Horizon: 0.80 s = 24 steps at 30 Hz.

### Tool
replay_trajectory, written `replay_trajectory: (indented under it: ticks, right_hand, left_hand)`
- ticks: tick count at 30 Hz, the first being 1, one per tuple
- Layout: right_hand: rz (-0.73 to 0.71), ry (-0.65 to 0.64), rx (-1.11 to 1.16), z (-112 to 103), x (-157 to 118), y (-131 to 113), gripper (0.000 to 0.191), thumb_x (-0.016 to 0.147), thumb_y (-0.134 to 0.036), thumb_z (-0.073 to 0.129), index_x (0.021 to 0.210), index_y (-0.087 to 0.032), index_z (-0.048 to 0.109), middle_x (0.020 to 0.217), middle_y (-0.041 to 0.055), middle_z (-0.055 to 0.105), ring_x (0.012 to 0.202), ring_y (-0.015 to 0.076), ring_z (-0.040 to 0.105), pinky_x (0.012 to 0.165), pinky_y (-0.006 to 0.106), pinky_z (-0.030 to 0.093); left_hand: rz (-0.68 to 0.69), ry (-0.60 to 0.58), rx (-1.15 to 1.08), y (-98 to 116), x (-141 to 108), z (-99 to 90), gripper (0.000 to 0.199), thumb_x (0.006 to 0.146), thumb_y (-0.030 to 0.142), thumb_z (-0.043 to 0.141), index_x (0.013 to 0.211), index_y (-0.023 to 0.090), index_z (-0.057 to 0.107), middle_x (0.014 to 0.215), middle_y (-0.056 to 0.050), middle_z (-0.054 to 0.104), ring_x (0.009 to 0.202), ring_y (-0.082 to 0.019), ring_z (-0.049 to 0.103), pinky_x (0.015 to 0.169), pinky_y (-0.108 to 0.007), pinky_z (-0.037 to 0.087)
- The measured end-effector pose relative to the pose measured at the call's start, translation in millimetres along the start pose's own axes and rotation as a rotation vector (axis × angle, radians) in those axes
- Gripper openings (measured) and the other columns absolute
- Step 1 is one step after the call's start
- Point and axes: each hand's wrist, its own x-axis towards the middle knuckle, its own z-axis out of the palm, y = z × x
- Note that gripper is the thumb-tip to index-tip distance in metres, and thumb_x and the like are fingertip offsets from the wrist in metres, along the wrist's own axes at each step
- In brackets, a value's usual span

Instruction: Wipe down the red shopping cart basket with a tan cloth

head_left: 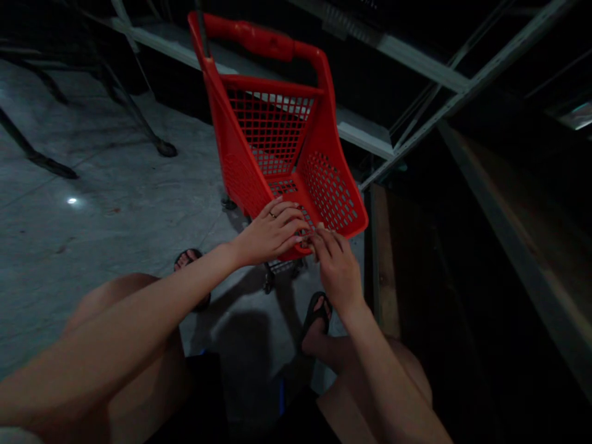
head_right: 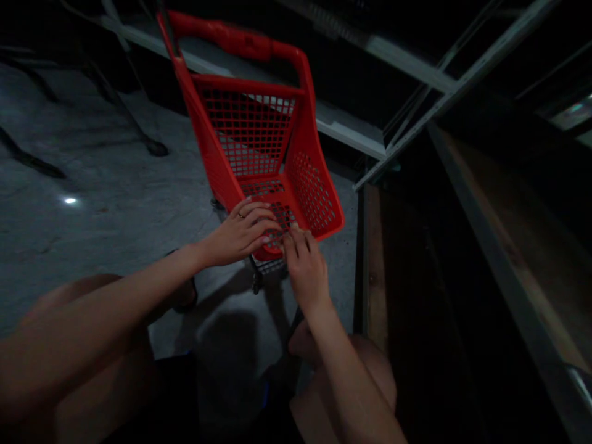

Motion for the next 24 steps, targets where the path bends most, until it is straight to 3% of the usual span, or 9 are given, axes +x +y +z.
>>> replay_trajectory:
  ticks: [2,5,9,13,16,19,21,22,24]
  right_hand:
    - [0.052,0.011,0.162,-3.9,-1.1,-21.4,0.042,0.098,-0.011,0.051,0.135,-0.024,0.066,0.142,0.0116,0.068,0.133,0.0281,0.060,0.114,0.050,0.051]
    - [0.301,0.065,0.542,-11.2,-0.4,-29.7,0.034,0.090,-0.018,0.063,0.123,-0.027,0.068,0.126,0.0077,0.075,0.118,0.0260,0.070,0.104,0.047,0.058]
    - [0.563,0.104,1.097,-22.9,11.3,-33.0,0.040,0.073,-0.025,0.084,0.103,-0.028,0.059,0.124,0.0052,0.072,0.118,0.0257,0.071,0.098,0.042,0.060]
    - [0.610,-0.092,1.361,-39.9,39.5,-42.9,0.047,0.076,-0.030,0.084,0.117,-0.033,0.060,0.141,0.0067,0.067,0.121,0.0260,0.070,0.097,0.042,0.060]
    - [0.601,-0.221,1.440,-38.3,74.0,-47.2,0.047,0.081,-0.034,0.076,0.127,-0.035,0.062,0.147,0.0078,0.065,0.118,0.0264,0.072,0.096,0.044,0.059]
    - [0.542,-0.129,1.336,-7.0,107.7,-52.3,0.035,0.084,-0.042,0.073,0.118,-0.032,0.067,0.138,0.0048,0.071,0.129,0.0258,0.066,0.111,0.048,0.051]
    - [0.546,-0.073,1.224,24.0,121.5,-55.5,0.040,0.083,-0.050,0.074,0.119,-0.033,0.067,0.141,0.0021,0.068,0.137,0.0244,0.059,0.121,0.050,0.042]
    - [0.565,-0.082,1.187,39.1,125.1,-56.4,0.045,0.083,-0.055,0.074,0.123,-0.033,0.066,0.144,0.0012,0.067,0.140,0.0239,0.057,0.124,0.051,0.039]
    - [0.586,-0.162,1.180,62.9,126.4,-56.0,0.053,0.086,-0.064,0.068,0.129,-0.034,0.064,0.149,0.0003,0.063,0.145,0.0237,0.051,0.126,0.053,0.036]
  left_hand:
    - [-0.019,0.023,-0.031,6.1,-1.6,1.9,0.050,0.109,0.051,0.037,0.144,0.022,0.058,0.141,-0.010,0.064,0.148,-0.026,0.044,0.133,-0.051,0.018]
    - [0.106,0.026,-0.083,21.1,-13.3,2.9,0.066,0.104,0.065,0.043,0.157,0.025,0.045,0.158,-0.013,0.052,0.153,-0.027,0.040,0.133,-0.051,0.015]
    - [0.248,0.026,-0.080,43.8,-36.8,2.2,0.073,0.097,0.065,0.059,0.159,0.029,0.043,0.173,-0.015,0.029,0.161,-0.031,0.026,0.129,-0.049,0.025]
    - [0.041,0.168,-0.118,41.3,-47.0,-7.8,0.061,0.099,0.036,0.065,0.156,0.034,0.044,0.160,-0.013,0.047,0.152,-0.029,0.041,0.121,-0.047,0.039]
    - [-0.072,0.371,-0.228,11.0,-45.0,-22.9,0.055,0.095,0.031,0.069,0.146,0.029,0.048,0.134,-0.011,0.060,0.128,-0.025,0.058,0.107,-0.042,0.051]
    - [-0.409,0.670,-0.289,-29.0,-42.9,-33.3,0.045,0.093,0.019,0.066,0.134,0.025,0.049,0.125,-0.010,0.059,0.119,-0.023,0.060,0.104,-0.042,0.053]
    - [-0.693,0.826,-0.351,-42.7,-45.4,-30.6,0.035,0.094,0.015,0.060,0.125,0.024,0.047,0.122,-0.009,0.059,0.115,-0.022,0.061,0.105,-0.043,0.052]
    - [-0.791,0.840,-0.420,-41.3,-48.5,-26.0,0.030,0.095,0.017,0.058,0.122,0.023,0.046,0.119,-0.009,0.059,0.111,-0.021,0.063,0.103,-0.043,0.053]
    - [-0.854,0.702,-0.623,-20.5,-58.2,-12.9,0.023,0.098,0.024,0.056,0.118,0.024,0.043,0.110,-0.006,0.060,0.099,-0.018,0.066,0.094,-0.040,0.057]
